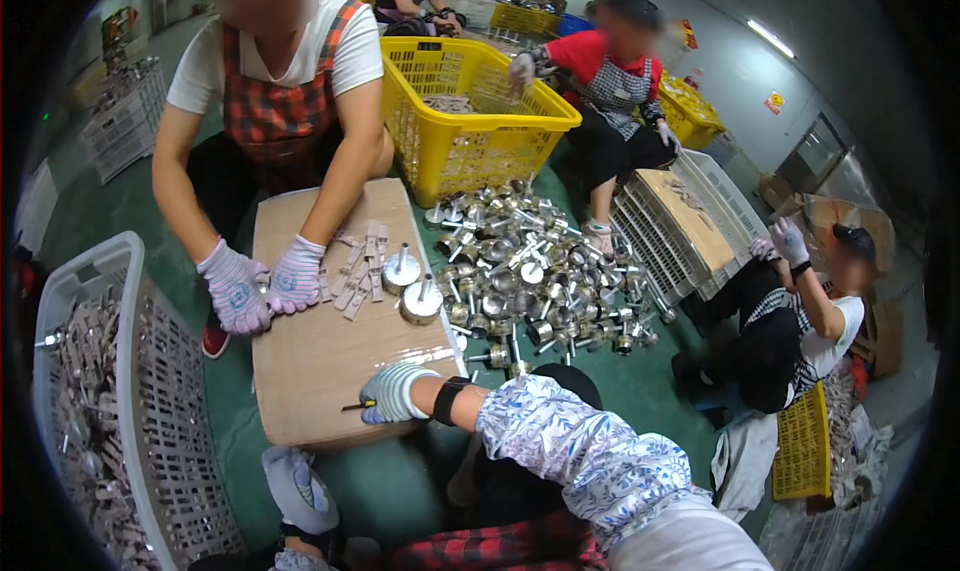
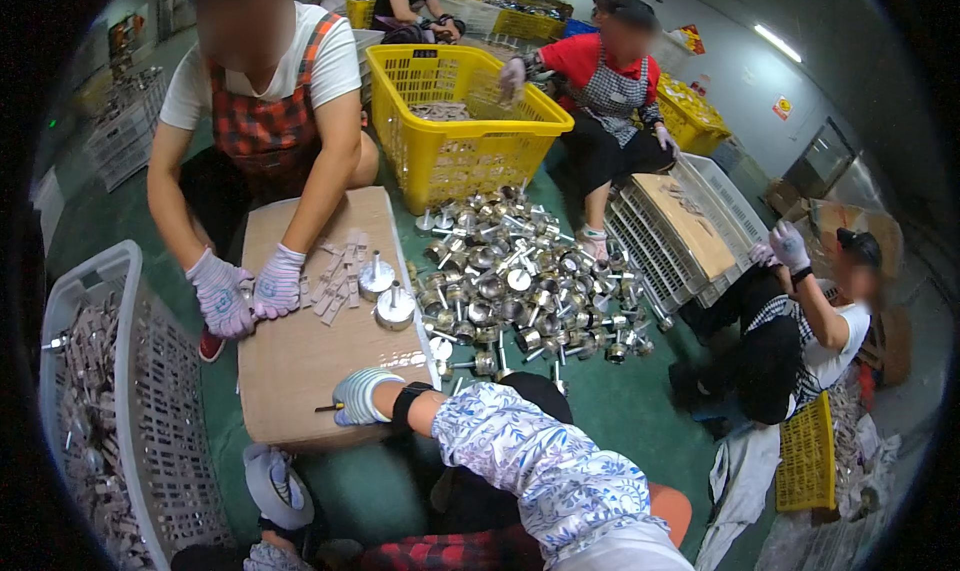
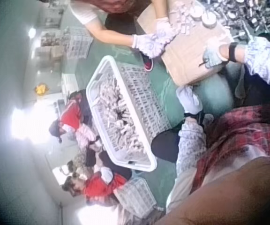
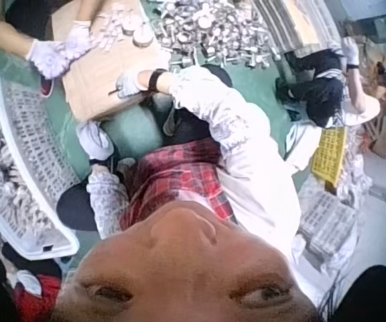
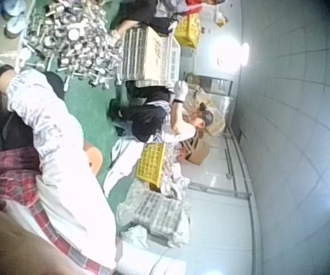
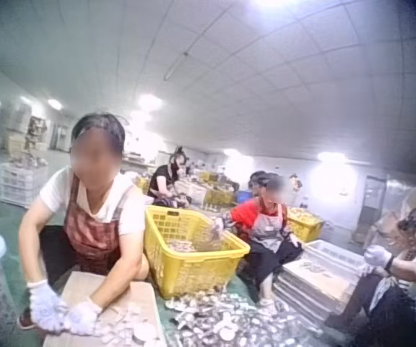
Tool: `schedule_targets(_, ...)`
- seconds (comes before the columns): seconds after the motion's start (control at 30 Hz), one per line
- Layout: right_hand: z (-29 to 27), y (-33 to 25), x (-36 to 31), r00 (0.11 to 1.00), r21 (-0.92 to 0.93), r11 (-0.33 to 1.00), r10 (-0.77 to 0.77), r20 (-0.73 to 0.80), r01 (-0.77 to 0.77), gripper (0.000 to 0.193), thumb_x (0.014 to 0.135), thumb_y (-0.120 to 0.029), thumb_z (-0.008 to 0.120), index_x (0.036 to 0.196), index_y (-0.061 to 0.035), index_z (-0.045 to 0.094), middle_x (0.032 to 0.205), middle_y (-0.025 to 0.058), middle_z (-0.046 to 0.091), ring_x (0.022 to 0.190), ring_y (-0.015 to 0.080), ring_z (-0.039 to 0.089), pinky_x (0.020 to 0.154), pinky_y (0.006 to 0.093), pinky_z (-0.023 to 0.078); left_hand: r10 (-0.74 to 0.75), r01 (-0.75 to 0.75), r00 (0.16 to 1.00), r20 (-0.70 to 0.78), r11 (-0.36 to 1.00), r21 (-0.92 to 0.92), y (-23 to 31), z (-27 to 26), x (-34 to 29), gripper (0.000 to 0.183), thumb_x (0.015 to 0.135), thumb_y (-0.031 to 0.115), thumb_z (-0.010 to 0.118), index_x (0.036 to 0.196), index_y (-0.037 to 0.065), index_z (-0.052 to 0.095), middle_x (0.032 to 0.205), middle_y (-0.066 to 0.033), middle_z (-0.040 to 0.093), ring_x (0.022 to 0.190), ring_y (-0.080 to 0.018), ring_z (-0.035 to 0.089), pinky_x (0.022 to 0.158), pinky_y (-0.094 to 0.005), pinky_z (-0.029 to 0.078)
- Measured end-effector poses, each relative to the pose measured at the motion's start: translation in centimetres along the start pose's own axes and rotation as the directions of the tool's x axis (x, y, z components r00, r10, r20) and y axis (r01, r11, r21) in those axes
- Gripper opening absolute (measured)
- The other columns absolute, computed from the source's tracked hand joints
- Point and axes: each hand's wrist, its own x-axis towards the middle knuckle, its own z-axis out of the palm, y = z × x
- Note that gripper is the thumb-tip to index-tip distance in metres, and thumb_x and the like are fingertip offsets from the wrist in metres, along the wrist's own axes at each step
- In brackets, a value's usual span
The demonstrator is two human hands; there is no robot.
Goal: Assembling and organizing metal door latches or similar hardware on a production floor.
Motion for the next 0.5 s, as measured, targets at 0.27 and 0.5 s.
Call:
schedule_targets(0.27,4.4,-2.4,-1.4,0.818,0.188,0.973,0.213,-0.534,-0.131,0.037,0.087,-0.041,0.053,0.099,-0.0083,0.064,0.085,0.0188,0.067,0.084,0.0355,0.064,0.075,0.0440,0.049,0.140,-0.146,0.989,0.041,0.919,0.367,5.3,0.6,0.2,0.018,0.066,0.009,0.050,0.082,0.002,0.055,0.087,-0.0152,0.057,0.084,-0.0371,0.053,0.079,-0.0457,0.043)
schedule_targets(0.5,6.4,-3.9,-0.8,0.743,0.055,0.987,0.150,-0.653,-0.151,0.027,0.083,-0.037,0.059,0.089,-0.0109,0.062,0.076,0.0129,0.066,0.073,0.0316,0.064,0.064,0.0431,0.048,-0.346,0.269,0.938,0.027,0.673,-0.689,2.0,-0.1,-1.6,0.033,0.087,0.007,0.059,0.115,0.004,0.042,0.098,-0.0095,0.055,0.084,-0.0175,0.055,0.082,-0.0309,0.047)
